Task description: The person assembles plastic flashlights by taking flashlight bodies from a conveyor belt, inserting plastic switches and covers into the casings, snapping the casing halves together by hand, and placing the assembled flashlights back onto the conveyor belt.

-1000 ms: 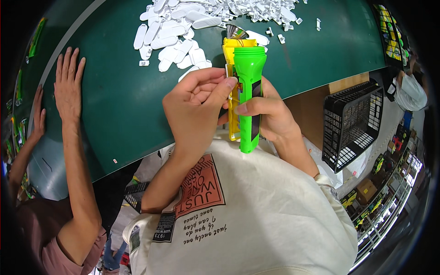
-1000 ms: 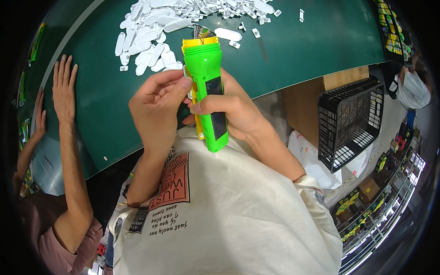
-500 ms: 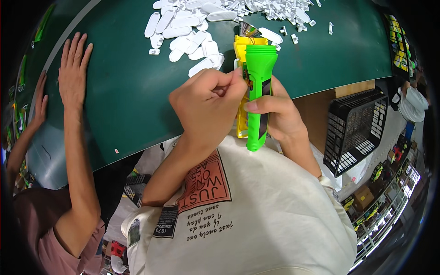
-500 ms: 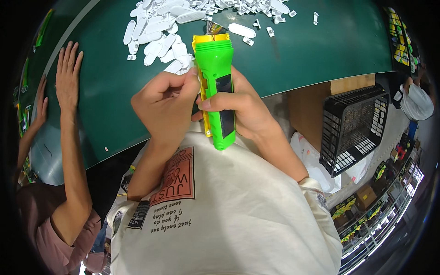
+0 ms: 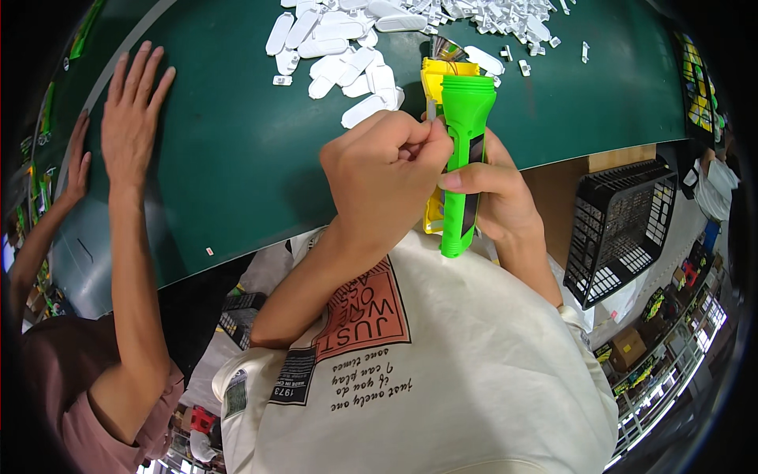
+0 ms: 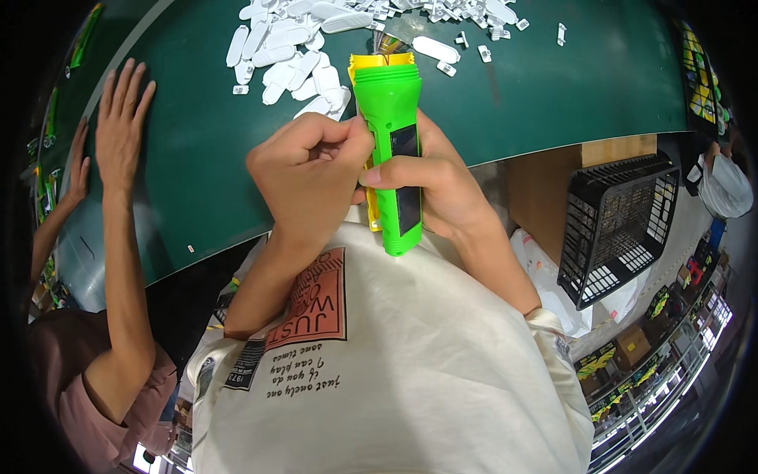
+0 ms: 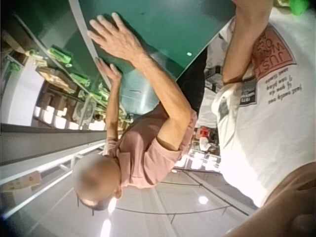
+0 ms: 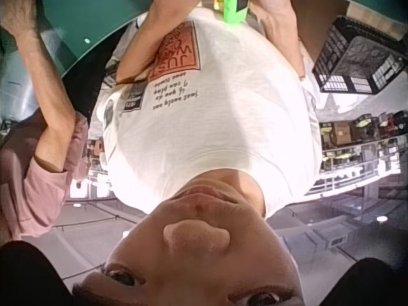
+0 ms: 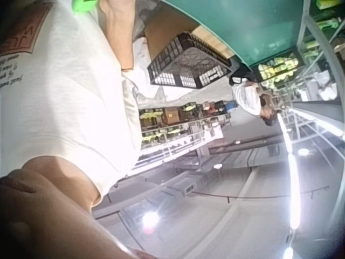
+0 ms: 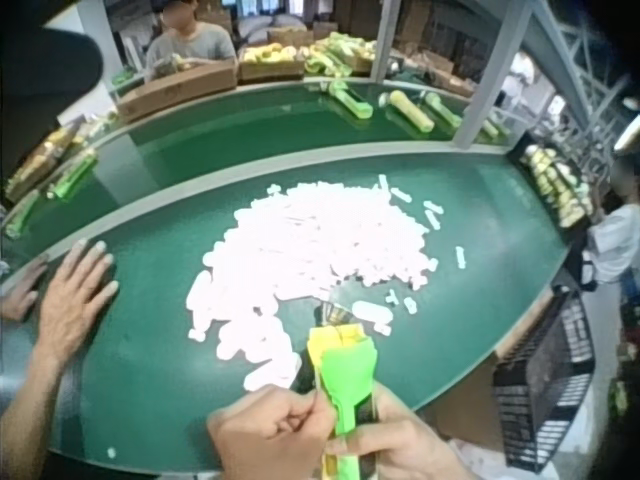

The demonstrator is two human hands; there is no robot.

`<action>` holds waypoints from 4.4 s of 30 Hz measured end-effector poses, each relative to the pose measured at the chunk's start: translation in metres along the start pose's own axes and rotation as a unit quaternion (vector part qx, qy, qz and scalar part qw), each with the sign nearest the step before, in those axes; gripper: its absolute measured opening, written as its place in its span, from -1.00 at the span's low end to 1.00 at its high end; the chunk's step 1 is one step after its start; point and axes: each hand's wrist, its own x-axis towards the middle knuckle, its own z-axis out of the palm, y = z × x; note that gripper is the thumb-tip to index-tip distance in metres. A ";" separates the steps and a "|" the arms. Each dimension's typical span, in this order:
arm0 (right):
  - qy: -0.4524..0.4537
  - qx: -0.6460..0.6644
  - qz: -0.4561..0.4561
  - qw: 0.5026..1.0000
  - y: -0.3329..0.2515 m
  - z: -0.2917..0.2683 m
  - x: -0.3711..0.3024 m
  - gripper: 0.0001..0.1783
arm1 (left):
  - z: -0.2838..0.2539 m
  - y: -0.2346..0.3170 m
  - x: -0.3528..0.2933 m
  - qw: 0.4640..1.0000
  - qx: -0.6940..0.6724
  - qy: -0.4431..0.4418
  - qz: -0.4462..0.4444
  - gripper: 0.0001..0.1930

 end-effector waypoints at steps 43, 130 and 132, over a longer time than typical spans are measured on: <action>0.017 0.006 -0.055 0.998 -0.002 0.017 0.001 -0.27 | 0.007 -0.017 -0.029 0.935 -0.280 -0.014 -0.215 -0.87; -0.066 0.004 -0.222 0.973 0.003 0.002 0.007 -0.48 | -0.020 0.034 0.012 0.992 0.082 -0.094 0.024 -0.54; -0.063 0.015 -0.233 0.970 0.006 0.002 0.009 -0.48 | -0.020 0.037 0.011 0.991 0.083 -0.103 0.024 -0.53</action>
